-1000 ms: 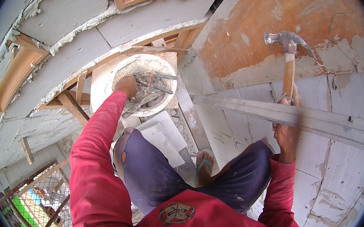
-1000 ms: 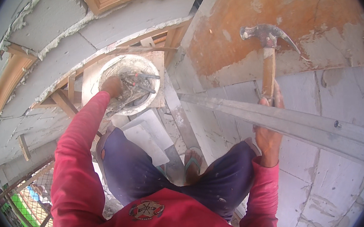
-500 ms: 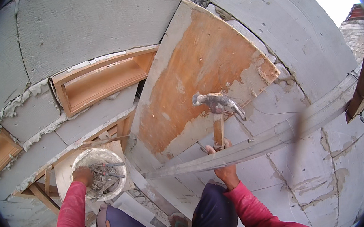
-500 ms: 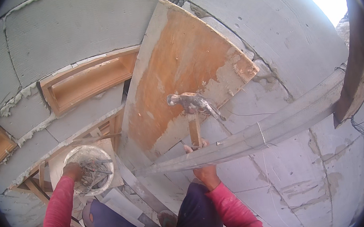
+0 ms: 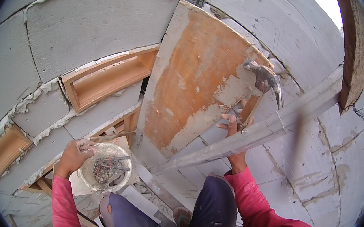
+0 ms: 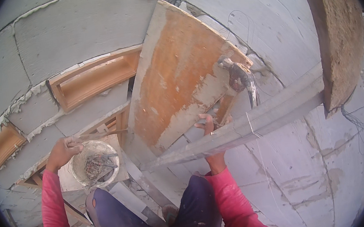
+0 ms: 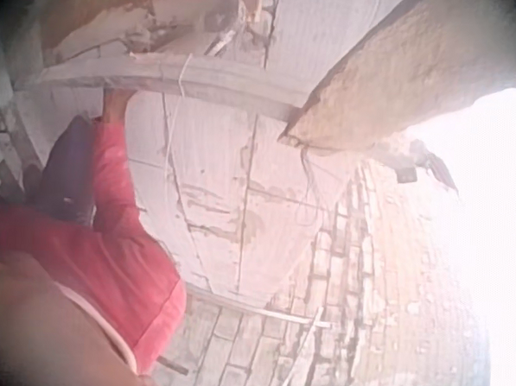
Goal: The person positions a wooden plank against a wall and uses a hammer to drive nails into it, securing the plank in place. The person repeatedly hammers nails along the plank's length to fasten it to the wall.
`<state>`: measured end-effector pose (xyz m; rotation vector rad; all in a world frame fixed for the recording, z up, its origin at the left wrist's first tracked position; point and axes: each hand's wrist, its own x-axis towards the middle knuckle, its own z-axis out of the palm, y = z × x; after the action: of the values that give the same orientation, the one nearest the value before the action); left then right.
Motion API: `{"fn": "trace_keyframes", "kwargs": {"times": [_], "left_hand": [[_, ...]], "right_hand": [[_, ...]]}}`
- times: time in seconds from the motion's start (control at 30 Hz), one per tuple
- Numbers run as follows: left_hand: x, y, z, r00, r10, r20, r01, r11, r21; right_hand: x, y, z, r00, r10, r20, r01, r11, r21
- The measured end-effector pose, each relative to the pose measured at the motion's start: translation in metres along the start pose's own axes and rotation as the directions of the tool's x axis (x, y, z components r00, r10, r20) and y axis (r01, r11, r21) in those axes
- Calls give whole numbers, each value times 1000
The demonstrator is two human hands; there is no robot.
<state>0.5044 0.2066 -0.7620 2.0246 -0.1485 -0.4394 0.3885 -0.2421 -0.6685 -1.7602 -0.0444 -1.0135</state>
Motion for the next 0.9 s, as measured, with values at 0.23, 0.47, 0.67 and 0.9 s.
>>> {"fn": "trace_keyframes", "kwargs": {"times": [0.23, 0.47, 0.67, 0.9], "left_hand": [[60, 116, 77, 865, 481, -141, -490, 753, -439], [124, 235, 130, 707, 612, -354, -701, 541, -464], [146, 291, 174, 651, 566, -506, -753, 392, -529], [153, 302, 196, 549, 506, -665, -836, 329, -440]], "right_hand": [[5, -25, -94, 909, 242, 338, -65, 887, -458], [19, -84, -124, 474, 807, 352, -394, 552, -735], [23, -91, -124, 539, 791, 290, -186, 448, -875], [82, -108, -89, 681, 8, 732, 594, 579, -559]]}}
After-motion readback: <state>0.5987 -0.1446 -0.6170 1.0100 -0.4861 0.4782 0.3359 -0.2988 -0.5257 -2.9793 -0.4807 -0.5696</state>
